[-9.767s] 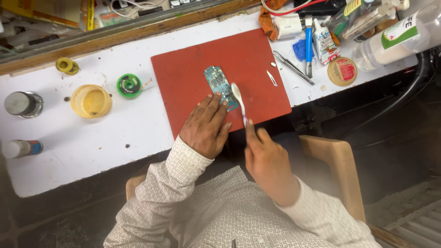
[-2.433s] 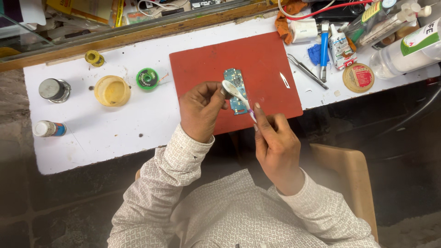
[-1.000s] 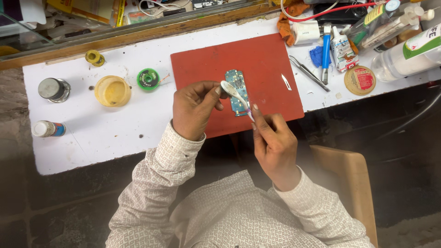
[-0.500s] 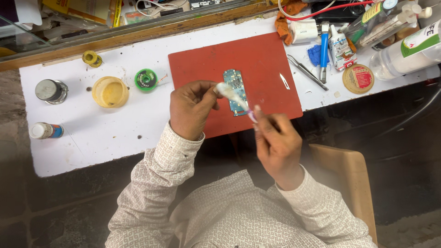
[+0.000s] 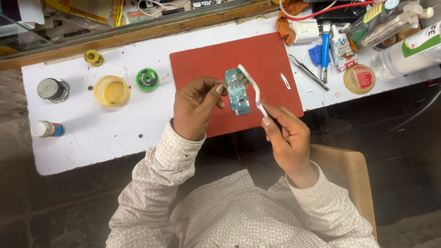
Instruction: The person cleans a small circuit board with a toothbrush, then uses a soldering iron and tweezers to apply flux and solder a small component onto the board. The person handles the board, toothbrush, soldering iron, tweezers, and small component throughout the sequence.
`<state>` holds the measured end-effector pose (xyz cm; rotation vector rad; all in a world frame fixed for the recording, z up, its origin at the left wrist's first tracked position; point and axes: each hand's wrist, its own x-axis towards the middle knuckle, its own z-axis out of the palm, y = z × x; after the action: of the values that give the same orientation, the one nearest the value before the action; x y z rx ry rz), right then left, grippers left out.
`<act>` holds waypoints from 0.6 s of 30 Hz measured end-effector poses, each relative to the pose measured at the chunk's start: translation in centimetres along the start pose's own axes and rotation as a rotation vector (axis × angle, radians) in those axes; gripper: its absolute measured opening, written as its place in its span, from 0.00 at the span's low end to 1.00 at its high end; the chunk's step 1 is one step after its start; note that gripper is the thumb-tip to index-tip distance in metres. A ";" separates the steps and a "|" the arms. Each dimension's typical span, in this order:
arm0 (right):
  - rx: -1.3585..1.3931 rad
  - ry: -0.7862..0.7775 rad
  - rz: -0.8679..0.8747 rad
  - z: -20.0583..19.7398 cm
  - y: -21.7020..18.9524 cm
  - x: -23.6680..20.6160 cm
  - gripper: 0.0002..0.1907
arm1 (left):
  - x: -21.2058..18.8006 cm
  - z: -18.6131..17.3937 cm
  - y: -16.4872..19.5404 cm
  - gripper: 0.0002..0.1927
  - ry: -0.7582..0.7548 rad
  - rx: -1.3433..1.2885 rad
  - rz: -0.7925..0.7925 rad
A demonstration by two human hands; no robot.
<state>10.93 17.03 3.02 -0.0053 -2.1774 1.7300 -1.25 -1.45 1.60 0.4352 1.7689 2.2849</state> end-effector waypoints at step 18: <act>0.658 0.023 0.348 3.1 0.0 3.7 0.07 | -1.0 1.5 -1.7 0.02 -0.004 -0.170 0.109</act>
<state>6.65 14.96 3.44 -0.2462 -1.5577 2.5486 0.24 -0.02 0.23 0.5148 1.5685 2.4812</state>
